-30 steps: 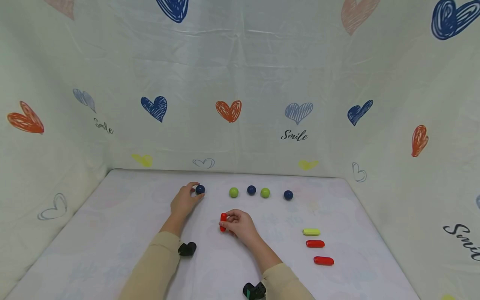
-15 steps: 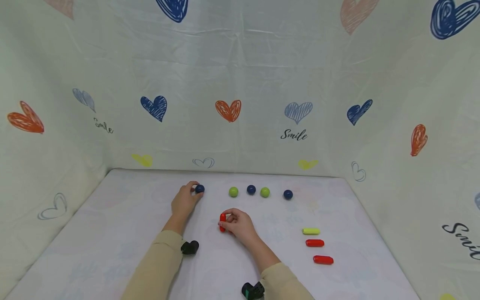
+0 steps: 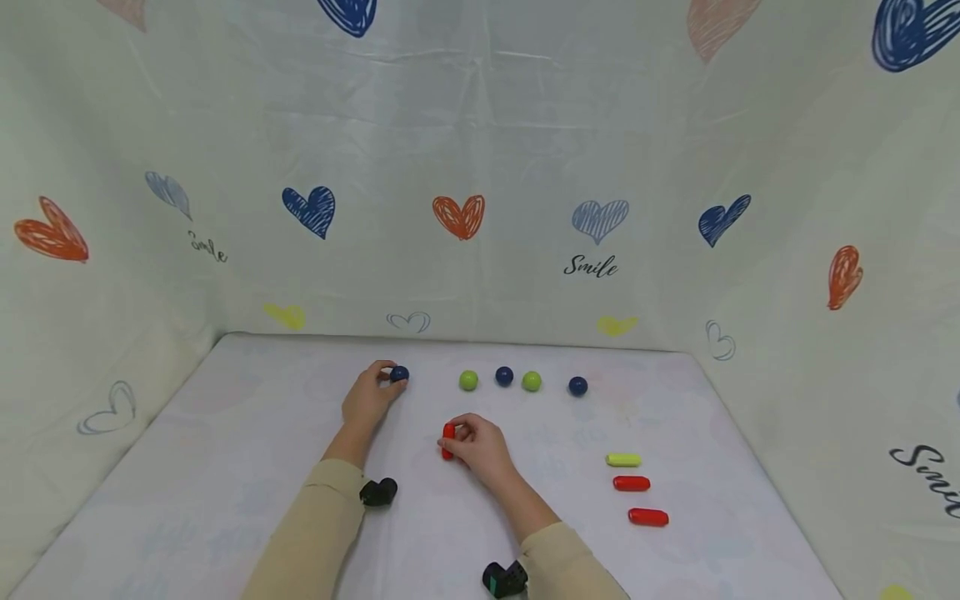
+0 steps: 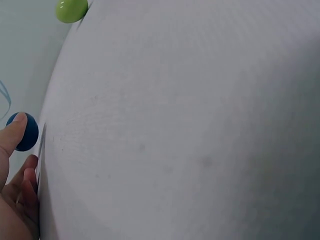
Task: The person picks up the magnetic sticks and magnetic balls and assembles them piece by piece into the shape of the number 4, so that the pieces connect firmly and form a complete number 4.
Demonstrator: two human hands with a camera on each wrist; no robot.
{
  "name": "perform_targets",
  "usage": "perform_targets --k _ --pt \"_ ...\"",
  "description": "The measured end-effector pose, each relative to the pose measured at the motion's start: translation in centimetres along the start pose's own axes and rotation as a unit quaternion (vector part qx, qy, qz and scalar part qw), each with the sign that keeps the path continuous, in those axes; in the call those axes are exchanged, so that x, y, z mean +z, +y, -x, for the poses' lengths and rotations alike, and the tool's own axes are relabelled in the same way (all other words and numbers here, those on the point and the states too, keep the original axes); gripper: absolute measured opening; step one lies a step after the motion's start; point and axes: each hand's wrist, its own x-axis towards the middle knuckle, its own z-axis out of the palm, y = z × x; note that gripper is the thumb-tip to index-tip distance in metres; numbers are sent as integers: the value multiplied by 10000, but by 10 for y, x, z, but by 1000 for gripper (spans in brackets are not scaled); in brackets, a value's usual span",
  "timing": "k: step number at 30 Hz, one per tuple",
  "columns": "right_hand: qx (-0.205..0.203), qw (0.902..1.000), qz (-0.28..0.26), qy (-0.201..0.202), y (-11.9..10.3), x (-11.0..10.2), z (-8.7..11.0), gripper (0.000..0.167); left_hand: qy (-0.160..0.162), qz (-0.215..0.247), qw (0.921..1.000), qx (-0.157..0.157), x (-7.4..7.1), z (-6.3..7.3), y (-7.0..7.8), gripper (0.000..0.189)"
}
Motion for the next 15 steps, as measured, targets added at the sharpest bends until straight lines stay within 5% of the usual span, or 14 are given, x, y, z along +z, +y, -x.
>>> perform_targets --k 15 --pt "-43 9999 133 -5 -3 1 -4 27 -67 239 9995 -200 -2 3 1 46"
